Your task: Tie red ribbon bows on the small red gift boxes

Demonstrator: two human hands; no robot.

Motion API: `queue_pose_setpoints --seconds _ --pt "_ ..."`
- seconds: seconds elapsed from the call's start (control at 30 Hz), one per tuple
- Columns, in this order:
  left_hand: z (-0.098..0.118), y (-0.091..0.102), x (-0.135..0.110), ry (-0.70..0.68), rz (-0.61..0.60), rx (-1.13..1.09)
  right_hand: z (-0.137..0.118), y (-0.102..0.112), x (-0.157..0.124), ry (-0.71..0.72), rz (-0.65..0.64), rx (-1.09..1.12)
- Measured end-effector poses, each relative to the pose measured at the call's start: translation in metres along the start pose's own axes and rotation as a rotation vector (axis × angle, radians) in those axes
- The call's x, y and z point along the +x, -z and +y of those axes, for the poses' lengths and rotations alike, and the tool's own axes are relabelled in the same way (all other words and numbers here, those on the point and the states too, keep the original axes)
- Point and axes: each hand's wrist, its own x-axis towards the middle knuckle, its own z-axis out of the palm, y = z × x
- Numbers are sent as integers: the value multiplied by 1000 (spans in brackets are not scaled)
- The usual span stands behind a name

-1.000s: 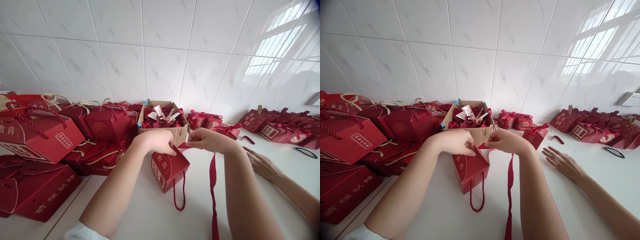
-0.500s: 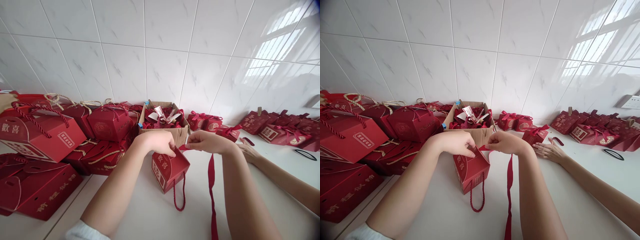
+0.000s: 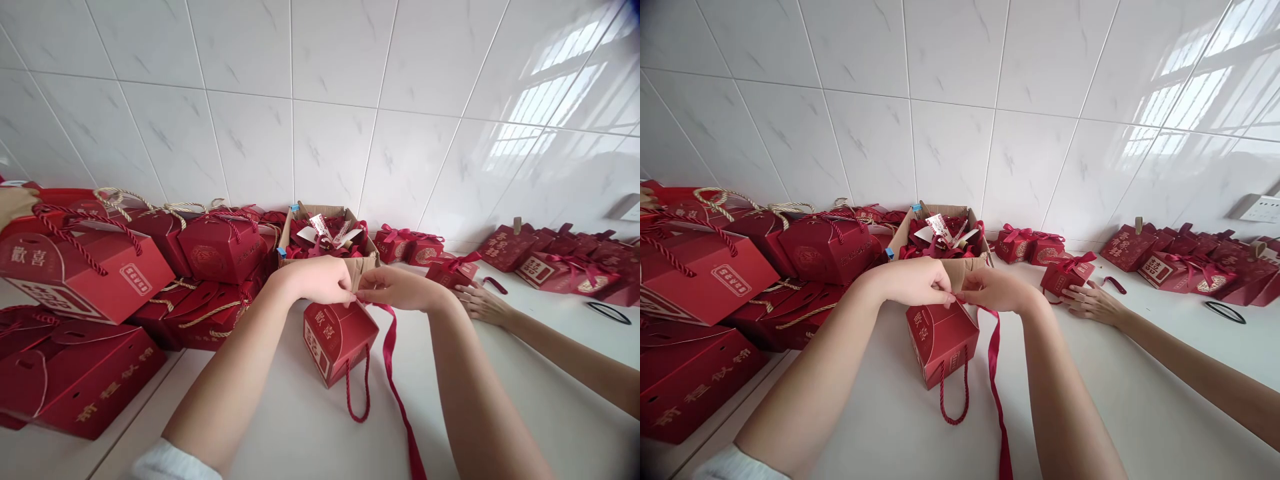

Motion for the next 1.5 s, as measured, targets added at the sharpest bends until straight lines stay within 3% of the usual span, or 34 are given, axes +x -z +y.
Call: queue_pose_setpoints --seconds 0.13,0.23,0.3,0.5,0.63,0.83,0.93,1.03,1.07,1.13,1.2,1.27,1.37,1.5 --pt "5 7 -17 -73 211 -72 -14 0 -7 176 120 295" --pt "12 12 -37 -119 373 -113 -27 -2 -11 309 66 468" --pt "16 14 -49 -136 386 -130 -31 -2 -12 341 27 510" --pt "13 14 -57 -47 201 -83 -28 5 -26 323 36 500" --pt "-2 15 -46 52 8 3 -32 9 -43 379 229 563" --pt "-15 14 -34 129 -128 13 -36 15 -79 651 643 719" --pt "-18 14 -32 122 -161 8 -28 22 -92 755 715 858" --pt "-19 15 -31 121 -148 25 -25 22 -86 863 684 975" --pt "-19 15 -30 120 -141 31 -27 20 -80 834 654 956" --pt "-20 15 -31 115 -129 39 -32 13 -63 644 556 815" --pt "-21 16 -32 103 -124 35 -38 4 -44 378 428 561" --pt "-23 17 -32 100 -123 23 -40 -3 -28 217 299 312" --pt "-24 19 -33 126 -116 23 -37 -11 -13 166 208 119" --pt "-24 20 -33 142 -107 38 -34 -16 -6 122 179 58"
